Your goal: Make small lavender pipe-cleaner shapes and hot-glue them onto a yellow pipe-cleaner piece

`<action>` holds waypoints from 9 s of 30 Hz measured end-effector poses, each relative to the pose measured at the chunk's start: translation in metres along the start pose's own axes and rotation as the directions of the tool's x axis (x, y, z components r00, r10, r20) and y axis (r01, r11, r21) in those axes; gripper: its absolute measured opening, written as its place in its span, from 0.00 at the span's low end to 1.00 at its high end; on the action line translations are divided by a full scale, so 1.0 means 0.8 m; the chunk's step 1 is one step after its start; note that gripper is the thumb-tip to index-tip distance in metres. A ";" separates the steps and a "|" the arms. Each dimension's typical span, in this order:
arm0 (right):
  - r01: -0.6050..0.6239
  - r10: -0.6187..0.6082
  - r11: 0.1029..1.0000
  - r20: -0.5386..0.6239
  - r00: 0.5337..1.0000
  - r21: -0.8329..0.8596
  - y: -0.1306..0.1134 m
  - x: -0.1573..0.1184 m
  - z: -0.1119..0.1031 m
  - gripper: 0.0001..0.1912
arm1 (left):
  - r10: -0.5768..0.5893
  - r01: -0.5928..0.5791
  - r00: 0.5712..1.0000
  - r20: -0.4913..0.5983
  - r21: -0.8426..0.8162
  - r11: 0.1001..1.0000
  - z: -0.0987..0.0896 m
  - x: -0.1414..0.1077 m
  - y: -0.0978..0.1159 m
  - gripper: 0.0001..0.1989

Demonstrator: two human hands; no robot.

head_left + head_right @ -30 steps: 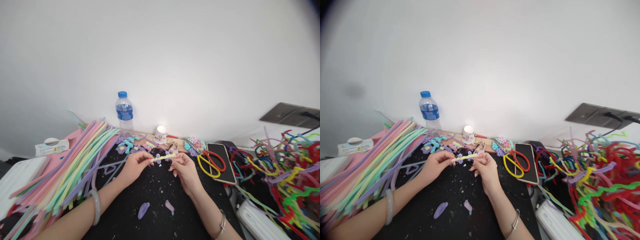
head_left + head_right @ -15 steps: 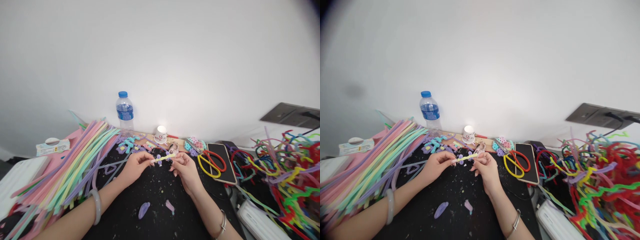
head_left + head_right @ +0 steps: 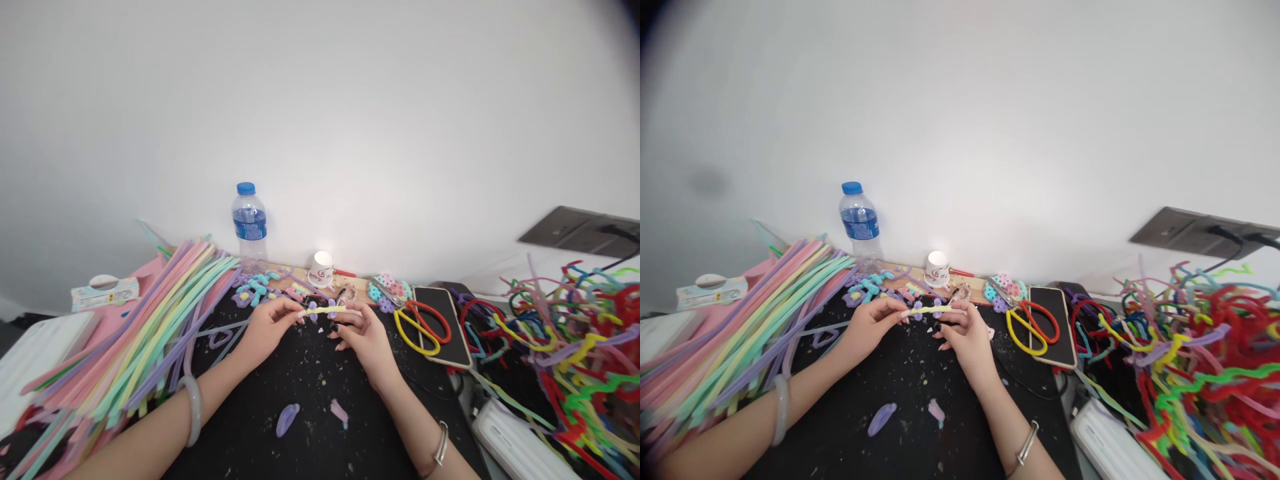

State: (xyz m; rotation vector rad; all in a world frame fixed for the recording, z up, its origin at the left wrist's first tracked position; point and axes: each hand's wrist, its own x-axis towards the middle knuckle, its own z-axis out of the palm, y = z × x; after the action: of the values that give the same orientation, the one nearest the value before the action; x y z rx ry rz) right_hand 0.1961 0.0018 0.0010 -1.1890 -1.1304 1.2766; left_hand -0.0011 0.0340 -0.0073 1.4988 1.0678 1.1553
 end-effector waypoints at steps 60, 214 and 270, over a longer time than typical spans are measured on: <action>0.048 -0.035 0.995 0.149 0.988 -0.082 -0.008 -0.001 -0.001 0.16 | 0.013 -0.026 0.993 0.115 0.109 0.994 0.002 -0.005 0.012 0.04; 0.229 -0.173 0.904 0.181 0.968 -0.361 -0.004 -0.001 -0.011 0.12 | -0.027 0.020 0.990 0.139 0.052 0.998 0.003 -0.006 0.012 0.04; 0.062 -0.030 0.988 0.223 0.974 -0.142 -0.014 0.000 -0.010 0.16 | -0.018 0.006 0.990 0.138 0.090 0.996 0.002 -0.005 0.014 0.04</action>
State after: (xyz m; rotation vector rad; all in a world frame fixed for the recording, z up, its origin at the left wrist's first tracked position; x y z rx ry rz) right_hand 0.2049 0.0024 0.0116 -1.1418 -1.4282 1.3311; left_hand 0.0006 0.0274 0.0025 1.6159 1.0439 0.9909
